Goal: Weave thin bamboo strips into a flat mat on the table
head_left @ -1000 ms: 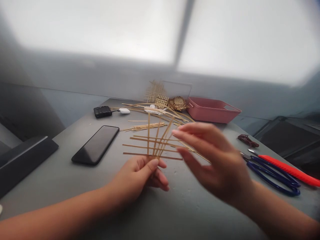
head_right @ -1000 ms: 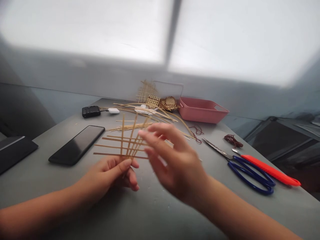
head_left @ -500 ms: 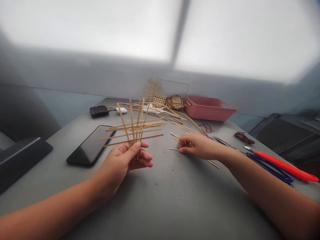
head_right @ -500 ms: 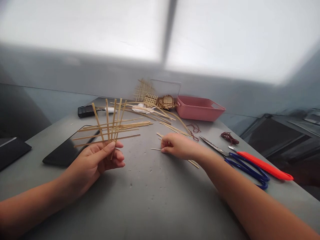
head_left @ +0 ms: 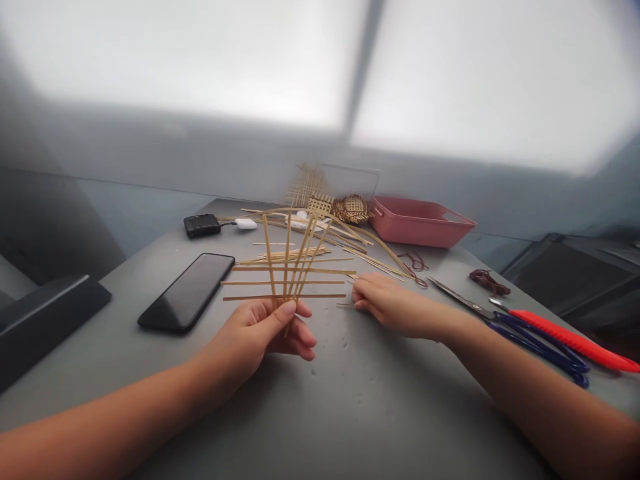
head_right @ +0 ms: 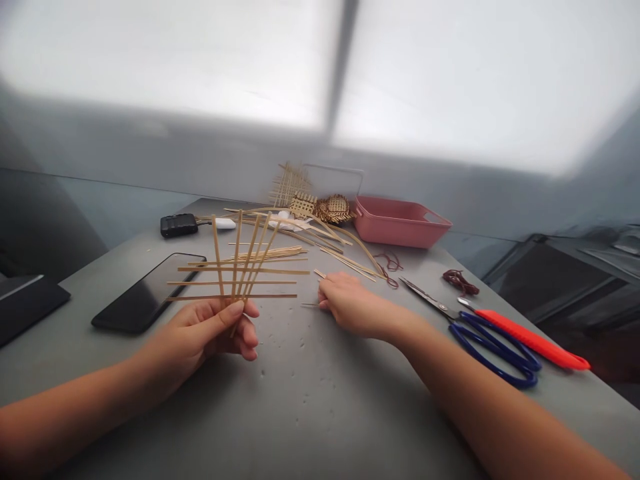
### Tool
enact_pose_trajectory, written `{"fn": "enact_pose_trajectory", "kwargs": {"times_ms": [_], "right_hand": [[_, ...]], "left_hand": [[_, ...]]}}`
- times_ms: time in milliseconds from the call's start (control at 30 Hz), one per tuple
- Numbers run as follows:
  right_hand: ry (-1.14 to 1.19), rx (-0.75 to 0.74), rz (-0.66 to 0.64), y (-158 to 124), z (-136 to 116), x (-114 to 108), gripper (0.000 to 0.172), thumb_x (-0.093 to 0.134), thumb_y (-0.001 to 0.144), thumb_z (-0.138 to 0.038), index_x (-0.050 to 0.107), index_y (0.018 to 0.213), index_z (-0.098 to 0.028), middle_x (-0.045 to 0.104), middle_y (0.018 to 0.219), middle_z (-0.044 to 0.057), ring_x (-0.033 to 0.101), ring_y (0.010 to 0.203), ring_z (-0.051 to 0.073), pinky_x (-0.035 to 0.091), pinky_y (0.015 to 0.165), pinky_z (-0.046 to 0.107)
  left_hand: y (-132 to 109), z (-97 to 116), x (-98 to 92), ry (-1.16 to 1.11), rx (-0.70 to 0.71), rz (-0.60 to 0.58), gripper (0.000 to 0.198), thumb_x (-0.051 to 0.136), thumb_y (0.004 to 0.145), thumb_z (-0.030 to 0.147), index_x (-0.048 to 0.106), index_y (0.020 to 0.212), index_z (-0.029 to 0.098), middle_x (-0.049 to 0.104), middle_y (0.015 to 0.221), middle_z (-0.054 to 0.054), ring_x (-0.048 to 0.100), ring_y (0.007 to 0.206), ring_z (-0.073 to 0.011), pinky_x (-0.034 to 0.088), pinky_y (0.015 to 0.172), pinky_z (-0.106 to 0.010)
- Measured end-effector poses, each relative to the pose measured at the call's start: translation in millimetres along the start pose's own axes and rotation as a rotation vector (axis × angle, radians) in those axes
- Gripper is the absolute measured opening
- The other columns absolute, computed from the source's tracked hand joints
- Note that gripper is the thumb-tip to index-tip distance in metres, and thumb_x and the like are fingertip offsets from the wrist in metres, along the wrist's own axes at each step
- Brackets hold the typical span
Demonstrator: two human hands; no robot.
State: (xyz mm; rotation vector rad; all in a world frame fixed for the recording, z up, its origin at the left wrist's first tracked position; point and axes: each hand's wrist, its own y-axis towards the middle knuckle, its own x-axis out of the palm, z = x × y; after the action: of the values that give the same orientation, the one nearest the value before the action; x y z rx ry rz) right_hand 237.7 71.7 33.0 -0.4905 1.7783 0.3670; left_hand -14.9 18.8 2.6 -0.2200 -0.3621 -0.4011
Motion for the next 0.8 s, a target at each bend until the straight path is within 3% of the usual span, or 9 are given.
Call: {"fn": "enact_pose_trajectory", "kwargs": {"times_ms": [233,367,467,600,700,800], "right_hand": [[0.191,0.071,0.401,-10.2,-8.0,-22.8,0.014,0.046,0.093,-0.032,0.051,0.085,-0.022,0.057,0.071,-0.001,0.047,0.058,0.014,0.038,0.053,0.026],[0.449,-0.049,0.586,-19.8,-17.2,-29.8,0.015,0.059,0.089,-0.034,0.063,0.098,-0.023,0.067,0.078,0.002,0.061,0.067,0.016,0.049,0.057,0.027],[0.408,-0.148,0.693,-24.9,-21.1,-28.4,0.014,0.061,0.090,-0.027,0.069,0.101,-0.024,0.072,0.081,0.002,0.065,0.072,0.016,0.052,0.064,0.027],[0.370,-0.159,0.718,-29.3,-26.4,-28.2,0.014,0.060,0.092,-0.031,0.071,0.090,-0.024,0.068,0.067,-0.001,0.047,0.047,0.009,0.039,0.043,0.023],[0.398,-0.048,0.633,-30.1,-31.2,-30.6,0.032,0.060,0.091,-0.044,0.065,0.070,-0.021,0.055,0.051,-0.003,0.034,0.039,0.007,0.025,0.036,0.023],[0.391,-0.006,0.566,-28.5,-35.1,-32.3,0.043,0.055,0.091,-0.055,0.067,0.068,-0.020,0.053,0.053,-0.002,0.040,0.044,0.009,0.031,0.040,0.024]], "left_hand": [[-0.3,-0.6,1.1,0.001,-0.038,-0.086,0.044,0.084,0.067,0.054,0.069,0.081,0.015,0.075,0.064,-0.002,0.071,0.059,-0.0165,0.056,0.064,-0.025],[0.8,-3.5,-2.1,-0.021,-0.052,-0.088,0.041,0.083,0.070,0.052,0.069,0.083,0.016,0.075,0.065,-0.001,0.071,0.059,-0.0159,0.057,0.067,-0.026],[2.4,-5.4,-4.9,-0.040,-0.059,-0.078,0.039,0.083,0.071,0.051,0.070,0.085,0.017,0.075,0.066,0.000,0.071,0.059,-0.0149,0.057,0.067,-0.025],[2.8,-5.9,-5.9,-0.044,-0.066,-0.070,0.039,0.083,0.070,0.051,0.070,0.086,0.017,0.074,0.066,0.000,0.070,0.059,-0.0142,0.057,0.065,-0.023],[2.4,-5.1,-4.8,-0.030,-0.072,-0.074,0.041,0.083,0.070,0.051,0.069,0.085,0.016,0.074,0.066,-0.001,0.070,0.058,-0.0147,0.057,0.066,-0.024],[1.9,-3.3,-2.6,-0.011,-0.077,-0.074,0.043,0.084,0.068,0.052,0.069,0.084,0.016,0.074,0.065,-0.001,0.069,0.057,-0.0153,0.055,0.064,-0.025]]}}
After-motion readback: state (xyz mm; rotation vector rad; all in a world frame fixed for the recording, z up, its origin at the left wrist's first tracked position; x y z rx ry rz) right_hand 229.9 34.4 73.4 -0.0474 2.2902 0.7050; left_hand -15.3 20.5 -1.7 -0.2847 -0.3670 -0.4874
